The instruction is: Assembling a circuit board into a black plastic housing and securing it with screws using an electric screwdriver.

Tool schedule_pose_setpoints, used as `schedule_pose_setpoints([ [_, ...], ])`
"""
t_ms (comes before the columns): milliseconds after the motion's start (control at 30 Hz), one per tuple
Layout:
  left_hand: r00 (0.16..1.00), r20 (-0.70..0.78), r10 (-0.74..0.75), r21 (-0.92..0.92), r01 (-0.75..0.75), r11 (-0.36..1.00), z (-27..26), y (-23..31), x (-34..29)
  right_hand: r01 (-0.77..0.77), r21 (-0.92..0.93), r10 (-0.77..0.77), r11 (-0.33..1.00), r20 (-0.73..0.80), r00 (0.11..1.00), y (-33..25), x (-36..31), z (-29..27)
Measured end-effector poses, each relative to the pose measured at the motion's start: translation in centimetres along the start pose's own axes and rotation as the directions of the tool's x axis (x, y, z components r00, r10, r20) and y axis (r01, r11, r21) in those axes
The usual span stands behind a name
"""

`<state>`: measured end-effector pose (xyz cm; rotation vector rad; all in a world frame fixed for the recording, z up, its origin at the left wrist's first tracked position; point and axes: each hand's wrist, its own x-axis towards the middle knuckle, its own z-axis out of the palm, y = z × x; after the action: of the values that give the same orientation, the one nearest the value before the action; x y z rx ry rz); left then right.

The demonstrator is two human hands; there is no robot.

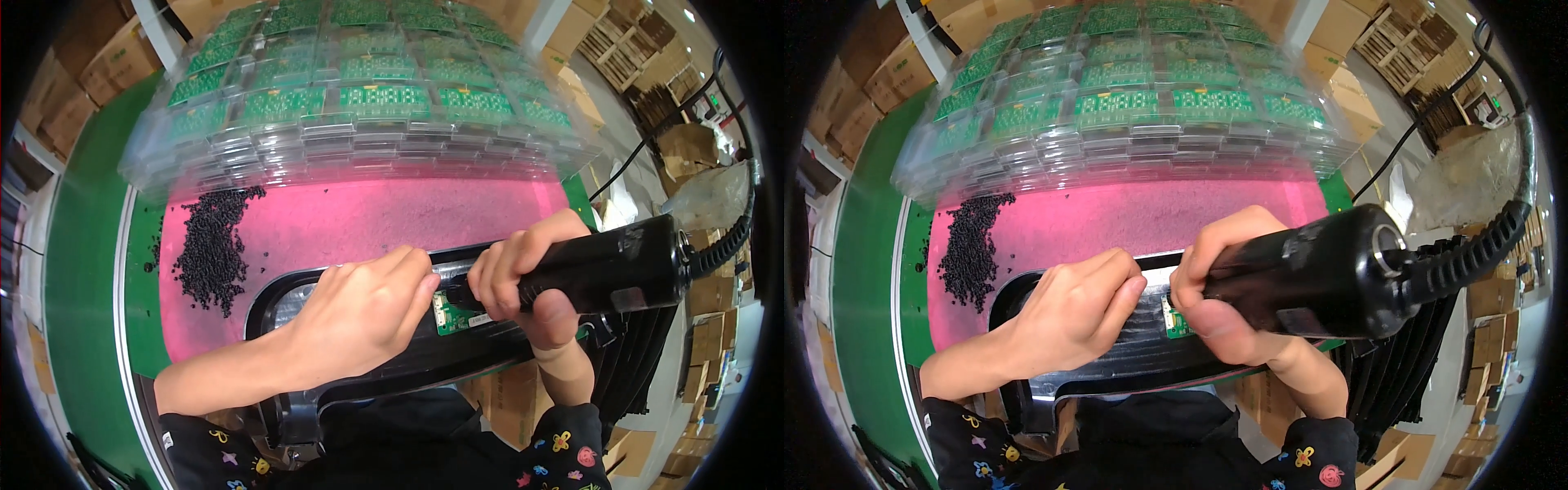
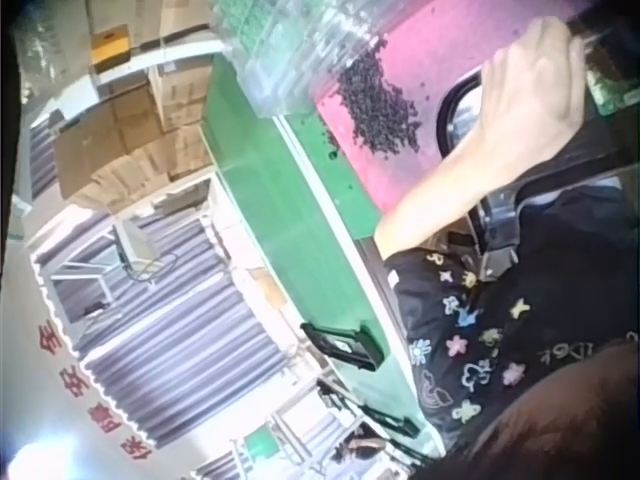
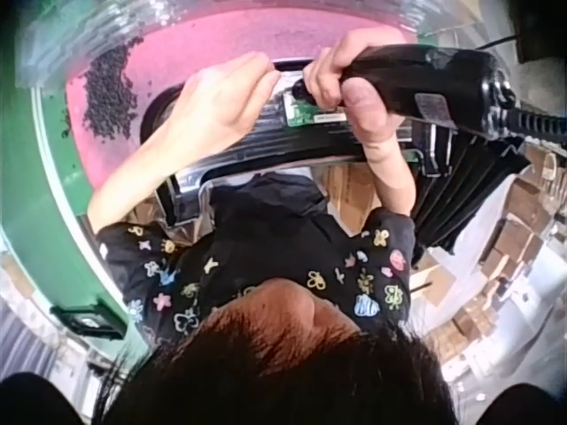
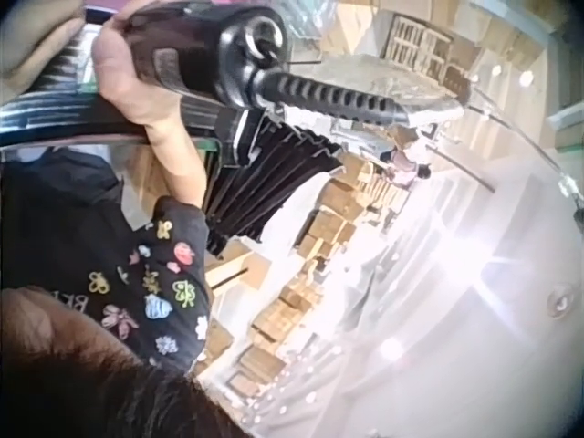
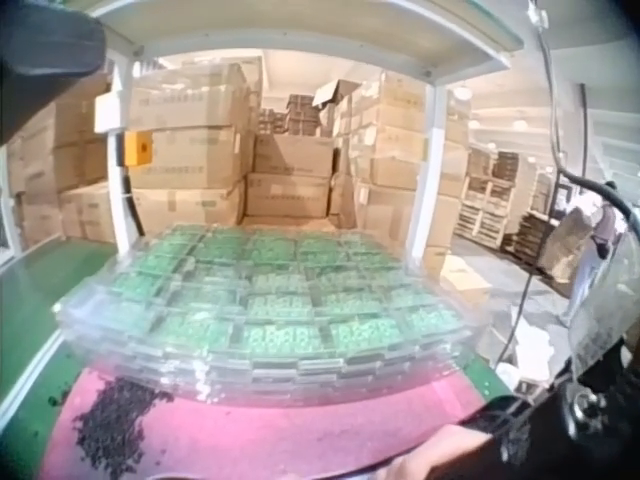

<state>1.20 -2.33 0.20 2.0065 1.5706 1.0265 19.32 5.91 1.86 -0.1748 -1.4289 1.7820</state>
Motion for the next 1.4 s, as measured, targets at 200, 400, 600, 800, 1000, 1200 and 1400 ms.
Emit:
schedule_pose_setpoints([
  [200,0.999,0.049,0.015,0.057,-0.018,0.998,0.2,-0.5,-0.7,-0.012,-0.215,0.022,0.976,0.043,0.999,0.5,1.3,0.5],
  [400,0.993,0.111,0.036,0.076,-0.045,0.996,0.1,-0.6,-0.6,0.019,-0.166,-0.024,0.986,-0.03,0.999,1.1,1.2,0.7],
  [600,0.977,0.183,0.108,0.045,-0.118,0.992,0.4,-1.4,-0.6,0.27,-0.087,-0.268,0.959,0.032,0.963,-1.5,0.3,1.4],
  [800,0.969,0.074,0.234,-0.11,-0.225,0.968,0.1,-1.0,-0.2,0.418,-0.051,-0.416,0.907,0.047,0.908,-2.8,0.5,1.7],
  [1000,0.956,0.018,0.294,-0.394,-0.264,0.881,0.9,-0.9,0.3,0.386,0.041,-0.388,0.922,0.098,0.917,-3.0,0.3,1.3],
  [1200,0.961,0.043,0.274,-0.355,-0.241,0.903,0.0,-0.9,0.2,0.334,0.087,-0.342,0.939,0.096,0.935,-2.7,-0.5,1.3],
  [1400,0.982,0.027,0.185,-0.191,-0.177,0.966,0.4,-1.2,-0.4,0.263,-0.109,-0.252,0.959,0.103,0.962,-1.6,-1.3,1.0],
])
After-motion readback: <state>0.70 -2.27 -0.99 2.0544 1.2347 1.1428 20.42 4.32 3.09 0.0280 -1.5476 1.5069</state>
